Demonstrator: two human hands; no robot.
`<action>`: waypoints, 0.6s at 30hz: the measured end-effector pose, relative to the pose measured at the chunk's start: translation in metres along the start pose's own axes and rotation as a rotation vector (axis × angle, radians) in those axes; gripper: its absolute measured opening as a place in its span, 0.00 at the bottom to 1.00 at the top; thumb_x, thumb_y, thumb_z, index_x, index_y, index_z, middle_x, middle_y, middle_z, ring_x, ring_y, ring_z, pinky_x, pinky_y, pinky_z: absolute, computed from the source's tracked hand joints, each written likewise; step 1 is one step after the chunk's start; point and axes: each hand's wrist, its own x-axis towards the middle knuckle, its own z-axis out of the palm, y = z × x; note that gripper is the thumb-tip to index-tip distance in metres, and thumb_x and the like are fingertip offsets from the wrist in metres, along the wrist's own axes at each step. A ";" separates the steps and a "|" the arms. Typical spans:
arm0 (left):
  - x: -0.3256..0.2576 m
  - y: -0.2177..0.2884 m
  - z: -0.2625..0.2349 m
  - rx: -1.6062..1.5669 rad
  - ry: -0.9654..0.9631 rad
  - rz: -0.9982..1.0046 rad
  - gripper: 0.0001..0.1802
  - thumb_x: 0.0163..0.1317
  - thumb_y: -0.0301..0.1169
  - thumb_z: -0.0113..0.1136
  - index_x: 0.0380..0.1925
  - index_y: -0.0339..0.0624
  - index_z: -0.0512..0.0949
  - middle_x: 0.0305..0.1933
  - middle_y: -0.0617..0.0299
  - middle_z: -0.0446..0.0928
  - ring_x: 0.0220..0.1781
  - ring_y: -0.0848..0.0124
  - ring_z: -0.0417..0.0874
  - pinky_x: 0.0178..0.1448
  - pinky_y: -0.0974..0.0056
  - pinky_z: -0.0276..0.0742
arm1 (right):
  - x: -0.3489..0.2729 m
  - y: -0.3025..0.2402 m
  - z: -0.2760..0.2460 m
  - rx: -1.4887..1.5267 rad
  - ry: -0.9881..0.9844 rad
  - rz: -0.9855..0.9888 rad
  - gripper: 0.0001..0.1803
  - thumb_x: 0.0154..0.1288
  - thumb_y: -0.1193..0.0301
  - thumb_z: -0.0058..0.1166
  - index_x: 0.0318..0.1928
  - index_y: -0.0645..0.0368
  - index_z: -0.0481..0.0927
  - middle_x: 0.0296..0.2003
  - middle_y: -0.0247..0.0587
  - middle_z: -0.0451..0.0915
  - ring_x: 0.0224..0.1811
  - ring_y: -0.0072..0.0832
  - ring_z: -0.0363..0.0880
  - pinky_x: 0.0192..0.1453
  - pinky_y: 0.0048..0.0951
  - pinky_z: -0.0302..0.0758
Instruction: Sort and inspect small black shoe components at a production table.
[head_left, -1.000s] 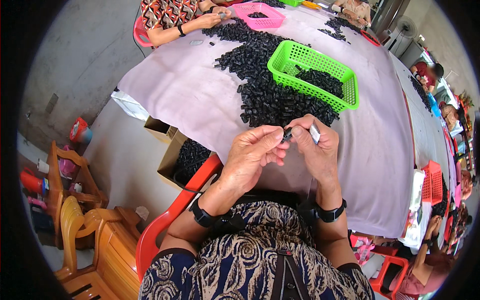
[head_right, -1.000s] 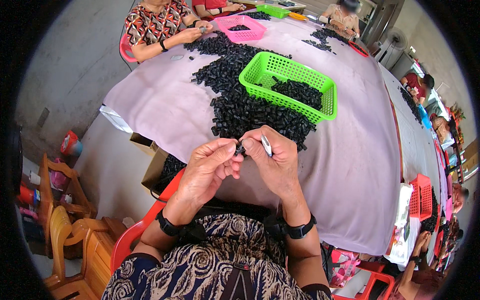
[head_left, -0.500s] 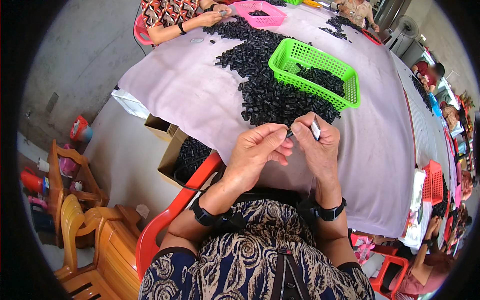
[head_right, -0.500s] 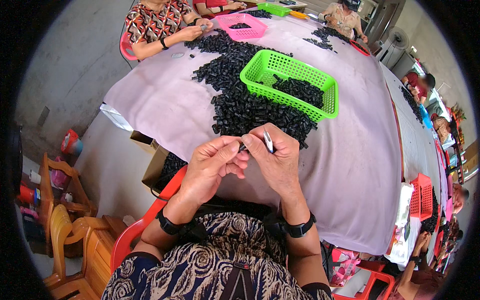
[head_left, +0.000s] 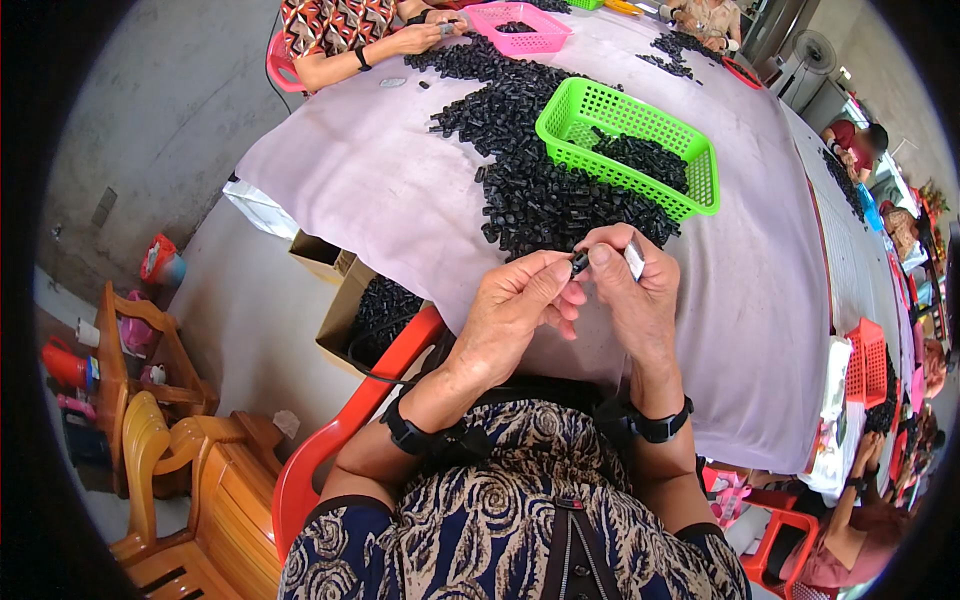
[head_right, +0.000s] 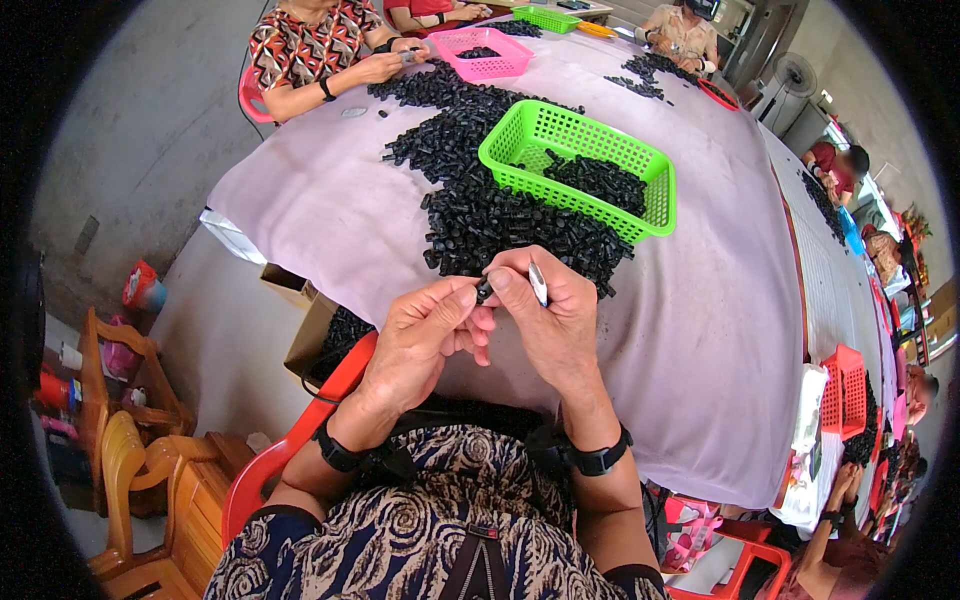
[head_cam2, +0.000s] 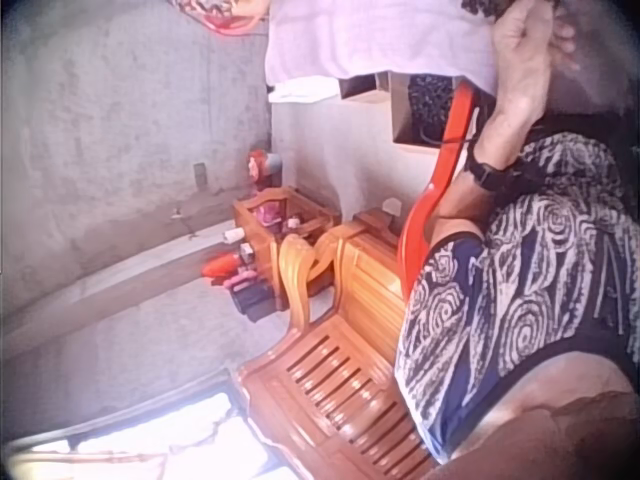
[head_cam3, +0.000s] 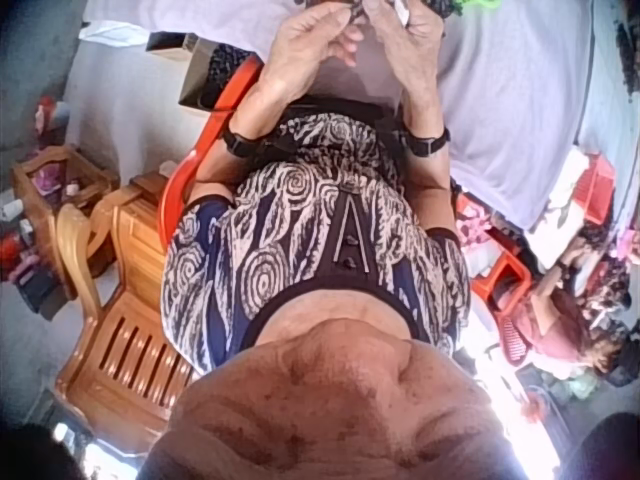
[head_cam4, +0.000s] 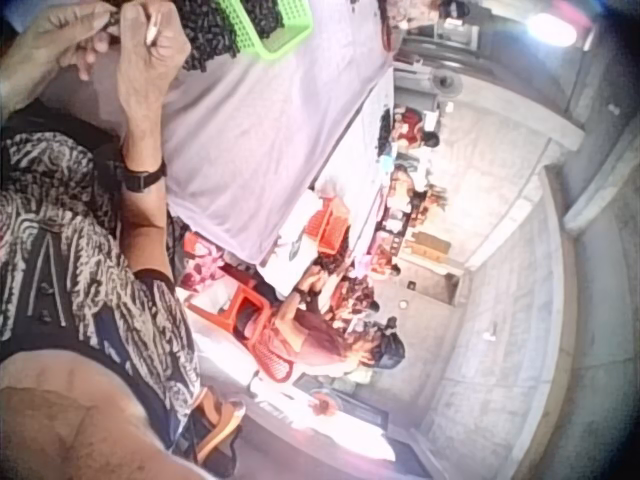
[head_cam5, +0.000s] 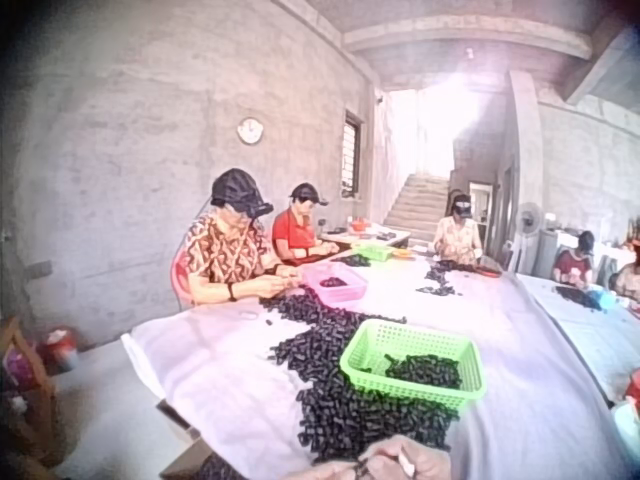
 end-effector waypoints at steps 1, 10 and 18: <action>0.000 0.001 0.000 0.000 0.000 0.001 0.13 0.67 0.34 0.47 0.40 0.34 0.74 0.30 0.61 0.75 0.29 0.75 0.75 0.32 0.69 0.76 | 0.000 0.000 -0.001 0.021 -0.010 0.036 0.07 0.58 0.73 0.57 0.36 0.62 0.77 0.25 0.29 0.74 0.26 0.13 0.68 0.28 0.15 0.66; -0.003 0.003 0.003 0.060 0.029 0.108 0.15 0.67 0.35 0.46 0.39 0.34 0.75 0.28 0.65 0.73 0.29 0.79 0.73 0.31 0.72 0.73 | 0.003 0.007 -0.005 -0.233 -0.079 -0.245 0.13 0.49 0.76 0.64 0.37 0.61 0.78 0.24 0.29 0.69 0.24 0.13 0.65 0.26 0.16 0.62; -0.003 0.004 0.003 0.113 0.026 0.080 0.14 0.66 0.36 0.48 0.36 0.35 0.75 0.27 0.63 0.73 0.27 0.76 0.73 0.30 0.71 0.72 | -0.001 -0.001 0.000 -0.034 -0.074 -0.084 0.06 0.55 0.75 0.60 0.31 0.62 0.76 0.24 0.28 0.73 0.26 0.13 0.69 0.29 0.16 0.67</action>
